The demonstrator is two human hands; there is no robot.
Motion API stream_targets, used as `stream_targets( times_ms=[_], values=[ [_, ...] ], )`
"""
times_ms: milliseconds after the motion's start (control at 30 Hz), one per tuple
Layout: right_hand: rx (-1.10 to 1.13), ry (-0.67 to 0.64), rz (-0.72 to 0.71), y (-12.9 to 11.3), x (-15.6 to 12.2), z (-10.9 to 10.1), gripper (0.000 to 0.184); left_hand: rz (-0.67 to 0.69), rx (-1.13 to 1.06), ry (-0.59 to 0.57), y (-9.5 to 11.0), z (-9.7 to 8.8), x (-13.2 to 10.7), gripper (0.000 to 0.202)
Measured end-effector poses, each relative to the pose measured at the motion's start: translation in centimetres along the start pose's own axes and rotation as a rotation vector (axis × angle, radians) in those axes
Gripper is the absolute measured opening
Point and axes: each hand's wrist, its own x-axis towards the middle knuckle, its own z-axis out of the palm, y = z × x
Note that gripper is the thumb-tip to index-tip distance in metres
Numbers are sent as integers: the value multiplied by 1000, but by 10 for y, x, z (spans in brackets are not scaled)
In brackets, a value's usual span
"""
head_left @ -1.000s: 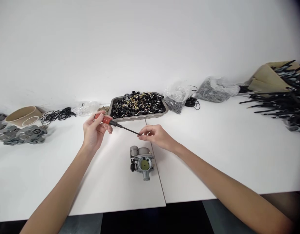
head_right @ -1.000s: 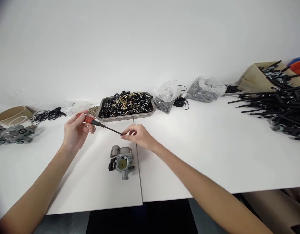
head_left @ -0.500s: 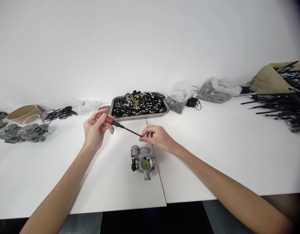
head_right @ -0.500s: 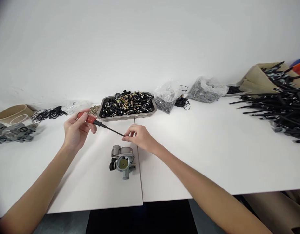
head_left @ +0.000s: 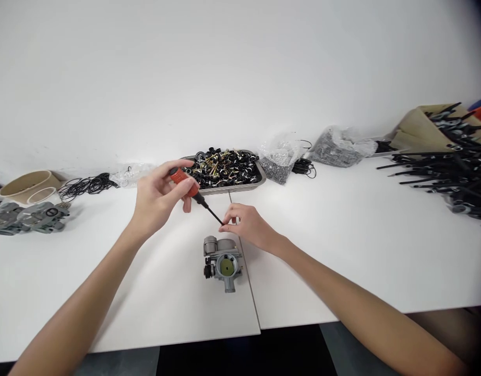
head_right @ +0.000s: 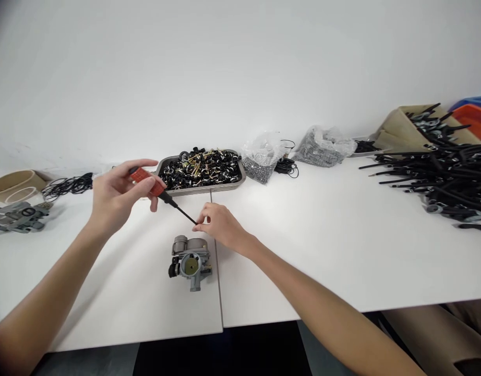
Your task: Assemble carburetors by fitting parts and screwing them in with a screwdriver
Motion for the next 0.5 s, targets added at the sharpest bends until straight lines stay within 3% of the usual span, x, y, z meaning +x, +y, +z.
stream_targets(
  times_ms=[133,267,433,500],
  values=[
    [234,9,18,-3,0,-5,26,48,-5,-116,30,18,15,34],
    [399,-71,26,-3,0,-9,27,32,-165,-26,44,30,10,33],
    [599,-178,45,-12,-2,-8,28,286,-42,-99,48,22,-3,42],
    [649,-208,35,-15,-4,-8,29,357,-37,-57,50,17,-4,45]
  ],
)
